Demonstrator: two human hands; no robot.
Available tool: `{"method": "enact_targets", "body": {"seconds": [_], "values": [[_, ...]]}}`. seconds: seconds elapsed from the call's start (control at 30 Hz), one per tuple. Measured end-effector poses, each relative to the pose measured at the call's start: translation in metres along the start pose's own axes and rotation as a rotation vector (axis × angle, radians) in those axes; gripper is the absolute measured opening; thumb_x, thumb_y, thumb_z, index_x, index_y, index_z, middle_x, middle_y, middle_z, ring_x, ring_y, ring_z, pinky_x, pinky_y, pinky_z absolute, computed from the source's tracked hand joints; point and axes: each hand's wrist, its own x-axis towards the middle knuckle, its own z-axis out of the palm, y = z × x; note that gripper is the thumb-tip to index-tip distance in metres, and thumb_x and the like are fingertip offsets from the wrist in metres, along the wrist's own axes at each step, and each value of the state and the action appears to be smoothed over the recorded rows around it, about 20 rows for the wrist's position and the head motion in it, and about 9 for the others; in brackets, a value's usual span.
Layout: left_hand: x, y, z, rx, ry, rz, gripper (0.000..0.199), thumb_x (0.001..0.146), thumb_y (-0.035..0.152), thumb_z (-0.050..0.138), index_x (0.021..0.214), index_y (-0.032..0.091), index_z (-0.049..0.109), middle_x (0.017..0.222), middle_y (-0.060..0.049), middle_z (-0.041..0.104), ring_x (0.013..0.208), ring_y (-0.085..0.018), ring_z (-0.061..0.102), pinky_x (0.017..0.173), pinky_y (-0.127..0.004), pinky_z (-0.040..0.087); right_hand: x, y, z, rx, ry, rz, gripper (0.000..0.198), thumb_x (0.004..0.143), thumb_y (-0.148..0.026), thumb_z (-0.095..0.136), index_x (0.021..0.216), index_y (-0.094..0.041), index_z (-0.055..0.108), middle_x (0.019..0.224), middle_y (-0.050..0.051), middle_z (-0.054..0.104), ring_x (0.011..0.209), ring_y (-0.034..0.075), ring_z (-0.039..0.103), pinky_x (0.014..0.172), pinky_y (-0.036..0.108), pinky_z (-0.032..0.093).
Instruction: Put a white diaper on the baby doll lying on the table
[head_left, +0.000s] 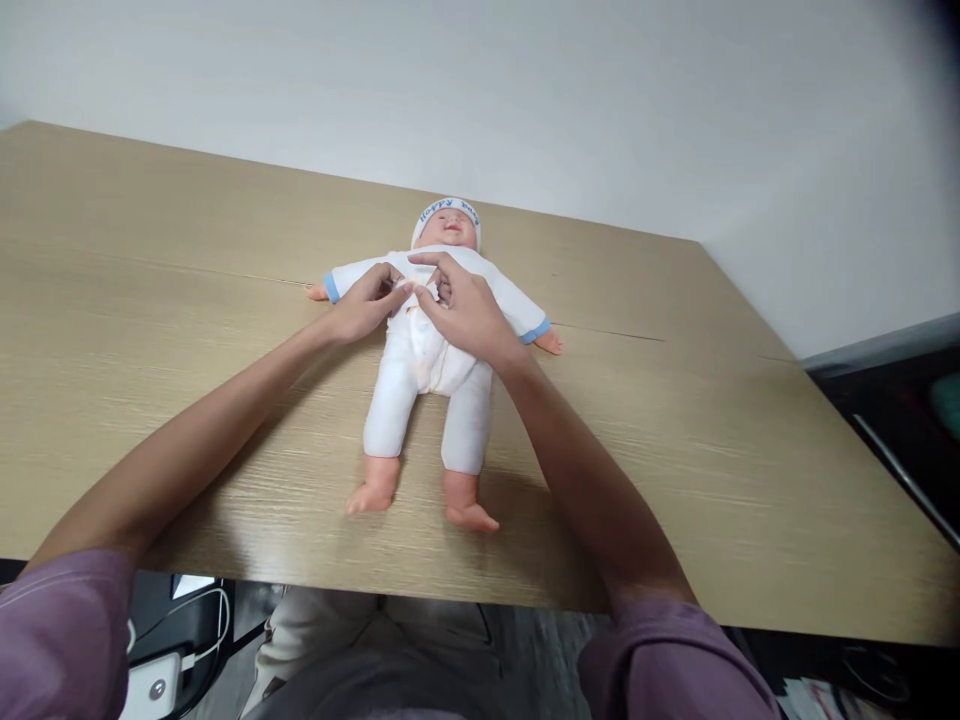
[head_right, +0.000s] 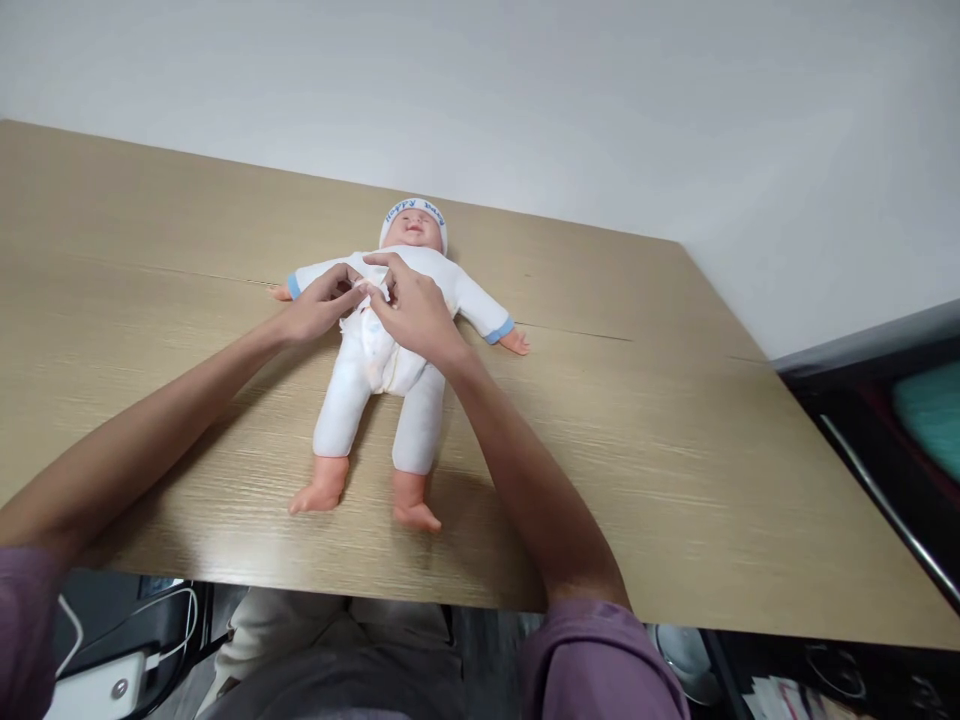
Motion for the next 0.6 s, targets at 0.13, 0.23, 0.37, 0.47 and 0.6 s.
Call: {"method": "enact_targets", "body": {"seconds": [0.13, 0.23, 0.37, 0.47, 0.6], "values": [[0.003, -0.002, 0.001, 0.098, 0.067, 0.009, 0.041, 0.108, 0.064, 0.066, 0.100, 0.025, 0.052, 0.089, -0.003, 0.060, 0.085, -0.022, 0.058, 0.084, -0.039, 0.052, 0.005, 0.008, 0.005, -0.002, 0.104, -0.029, 0.056, 0.100, -0.011, 0.061, 0.154, -0.027, 0.064, 0.103, 0.002, 0.067, 0.084, 0.022, 0.064, 0.094, 0.040, 0.062], [-0.007, 0.010, 0.006, 0.236, 0.280, 0.056, 0.036, 0.114, 0.060, 0.057, 0.105, 0.025, 0.053, 0.107, -0.010, 0.068, 0.099, -0.028, 0.065, 0.098, -0.048, 0.054, 0.002, 0.002, 0.003, -0.024, 0.211, -0.036, 0.051, 0.100, -0.008, 0.058, 0.147, -0.028, 0.064, 0.118, 0.006, 0.067, 0.079, 0.020, 0.060, 0.093, 0.042, 0.063], [-0.047, 0.048, 0.015, 0.315, 0.393, 0.212, 0.040, 0.121, 0.061, 0.043, 0.112, 0.025, 0.059, 0.120, -0.012, 0.070, 0.102, -0.029, 0.067, 0.101, -0.049, 0.053, -0.032, -0.028, -0.009, -0.027, 0.331, -0.107, 0.019, 0.101, -0.010, 0.055, 0.096, -0.029, 0.054, 0.106, 0.006, 0.062, 0.075, 0.020, 0.055, 0.080, 0.041, 0.058], [-0.083, 0.073, 0.018, 0.337, 0.025, 0.313, 0.038, 0.121, 0.058, 0.045, 0.111, 0.025, 0.062, 0.107, -0.009, 0.071, 0.096, -0.027, 0.066, 0.094, -0.045, 0.054, -0.082, -0.048, -0.017, 0.011, 0.170, -0.209, 0.026, 0.104, -0.018, 0.063, 0.089, -0.030, 0.046, 0.091, 0.002, 0.061, 0.078, 0.023, 0.062, 0.078, 0.041, 0.058], [-0.114, 0.076, 0.016, 0.441, -0.362, 0.288, 0.029, 0.116, 0.050, 0.055, 0.113, 0.025, 0.067, 0.113, -0.010, 0.077, 0.109, -0.031, 0.063, 0.101, -0.047, 0.051, -0.147, -0.046, -0.024, -0.017, -0.141, -0.161, 0.014, 0.104, -0.024, 0.072, 0.111, -0.030, 0.061, 0.108, 0.005, 0.075, 0.089, 0.027, 0.076, 0.083, 0.045, 0.065]]}}
